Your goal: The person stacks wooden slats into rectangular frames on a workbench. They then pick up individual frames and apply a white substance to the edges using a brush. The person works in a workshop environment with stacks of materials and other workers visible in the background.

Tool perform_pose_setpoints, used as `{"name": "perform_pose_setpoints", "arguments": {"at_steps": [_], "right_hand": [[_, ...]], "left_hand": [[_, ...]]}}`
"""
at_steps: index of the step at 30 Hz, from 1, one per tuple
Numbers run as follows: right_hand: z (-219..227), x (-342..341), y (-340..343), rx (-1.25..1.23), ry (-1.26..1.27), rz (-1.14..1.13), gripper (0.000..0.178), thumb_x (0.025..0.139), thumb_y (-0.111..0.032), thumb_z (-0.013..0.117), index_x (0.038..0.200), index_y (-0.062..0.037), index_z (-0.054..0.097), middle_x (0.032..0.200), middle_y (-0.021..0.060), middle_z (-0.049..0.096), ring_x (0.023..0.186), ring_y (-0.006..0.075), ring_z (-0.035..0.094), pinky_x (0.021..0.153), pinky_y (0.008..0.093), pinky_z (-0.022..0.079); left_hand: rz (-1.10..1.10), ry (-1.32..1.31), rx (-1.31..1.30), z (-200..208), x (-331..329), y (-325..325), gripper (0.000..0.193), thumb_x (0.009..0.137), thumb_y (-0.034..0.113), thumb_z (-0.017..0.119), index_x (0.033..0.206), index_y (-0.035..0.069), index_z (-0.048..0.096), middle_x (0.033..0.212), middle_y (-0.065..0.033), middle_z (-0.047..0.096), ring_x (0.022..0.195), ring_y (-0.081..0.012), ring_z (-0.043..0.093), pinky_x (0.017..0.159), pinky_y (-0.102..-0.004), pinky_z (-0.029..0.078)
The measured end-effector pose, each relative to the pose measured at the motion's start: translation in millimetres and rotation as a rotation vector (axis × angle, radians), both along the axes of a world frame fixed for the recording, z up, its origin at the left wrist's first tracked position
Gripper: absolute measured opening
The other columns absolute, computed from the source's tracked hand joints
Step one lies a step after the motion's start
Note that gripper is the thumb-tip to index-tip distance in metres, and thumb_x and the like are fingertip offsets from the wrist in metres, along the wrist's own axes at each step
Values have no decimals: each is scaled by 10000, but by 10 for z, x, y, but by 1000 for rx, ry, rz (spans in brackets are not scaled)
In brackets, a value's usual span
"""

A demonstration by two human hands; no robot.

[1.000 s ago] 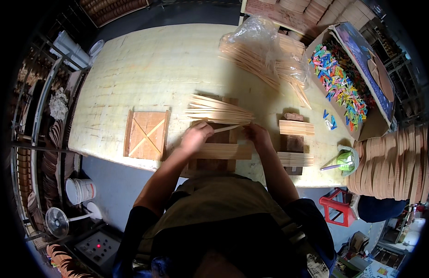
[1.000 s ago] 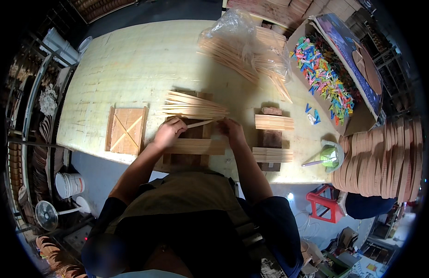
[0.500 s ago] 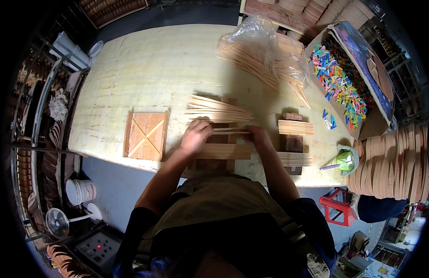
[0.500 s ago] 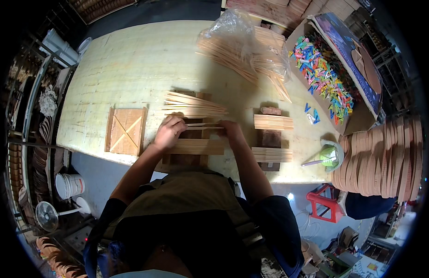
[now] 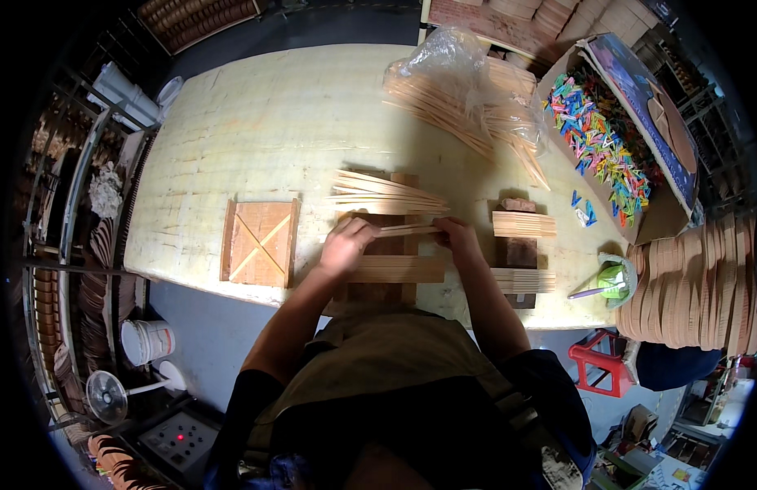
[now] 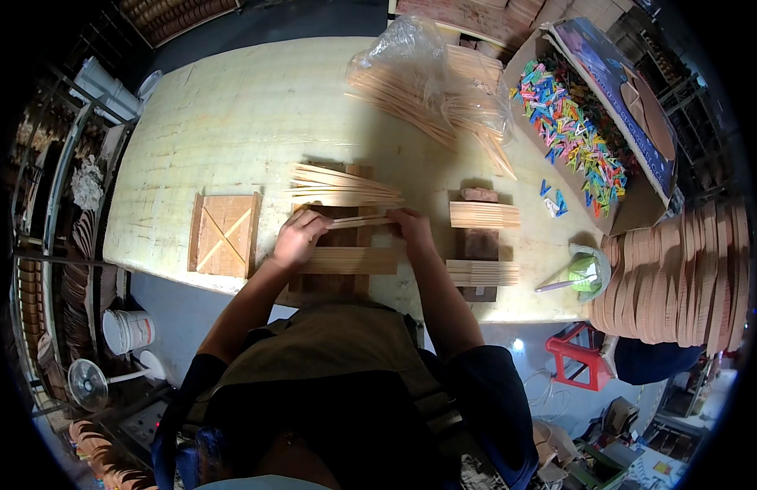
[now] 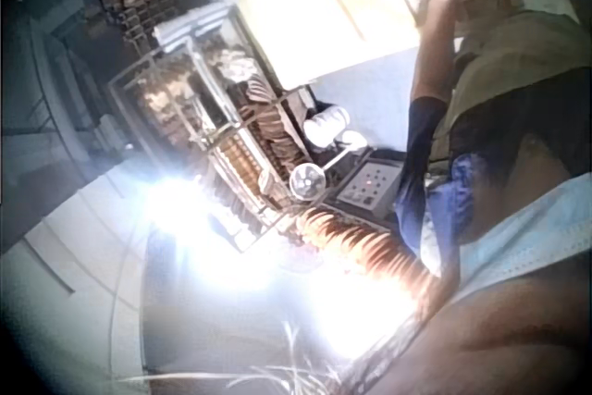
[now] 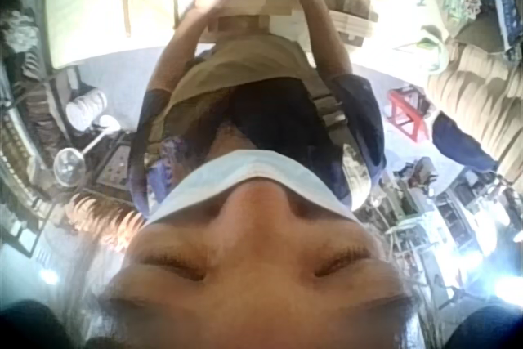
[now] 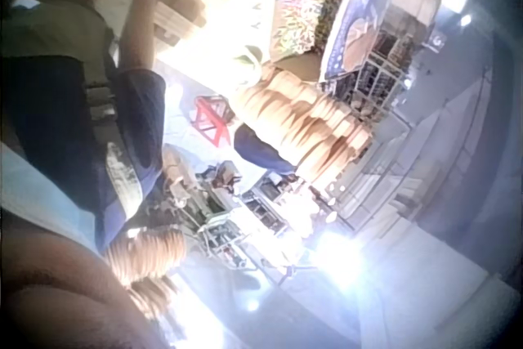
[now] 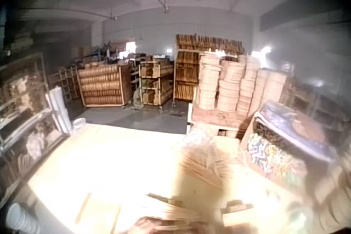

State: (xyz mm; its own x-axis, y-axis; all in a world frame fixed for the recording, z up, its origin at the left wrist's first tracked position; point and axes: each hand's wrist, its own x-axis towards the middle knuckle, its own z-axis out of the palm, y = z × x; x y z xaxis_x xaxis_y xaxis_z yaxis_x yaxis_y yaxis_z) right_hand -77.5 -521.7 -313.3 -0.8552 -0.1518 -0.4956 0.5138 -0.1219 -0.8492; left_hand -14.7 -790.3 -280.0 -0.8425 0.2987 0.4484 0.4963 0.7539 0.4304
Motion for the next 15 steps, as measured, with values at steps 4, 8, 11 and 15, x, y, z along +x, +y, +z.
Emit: {"name": "perform_pose_setpoints", "arguments": {"at_steps": [4,8,11,15], "right_hand": [[190,20,-90,-28,-46,-47,245,858,-226,676,1026,-49,682,841,9,633,662,95,550,624,249,458],[58,-28,-125,-57,-55,-106,237,858,-223,667,1022,-53,685,853,17,630,653,104,555,611,260,466],[29,-24,-55,-42,21,-42,230,865,-233,658,1000,-50,687,838,23,627,649,115,558,598,255,467],[82,-44,-9,-28,0,19,202,845,-200,664,954,-31,686,805,35,620,650,117,568,579,251,459]], "left_hand": [[48,-21,-14,21,5,27,269,700,57,655,963,96,695,943,-28,623,926,-237,588,762,-346,512],[42,127,-98,82,1,28,258,725,59,657,978,92,698,969,-40,624,941,-241,591,802,-354,507],[41,130,-67,77,-3,15,271,731,59,660,996,95,699,997,-53,624,957,-246,592,831,-360,501],[73,48,-60,11,10,46,269,737,65,674,1002,103,699,983,-60,629,952,-253,597,834,-366,501]]}}
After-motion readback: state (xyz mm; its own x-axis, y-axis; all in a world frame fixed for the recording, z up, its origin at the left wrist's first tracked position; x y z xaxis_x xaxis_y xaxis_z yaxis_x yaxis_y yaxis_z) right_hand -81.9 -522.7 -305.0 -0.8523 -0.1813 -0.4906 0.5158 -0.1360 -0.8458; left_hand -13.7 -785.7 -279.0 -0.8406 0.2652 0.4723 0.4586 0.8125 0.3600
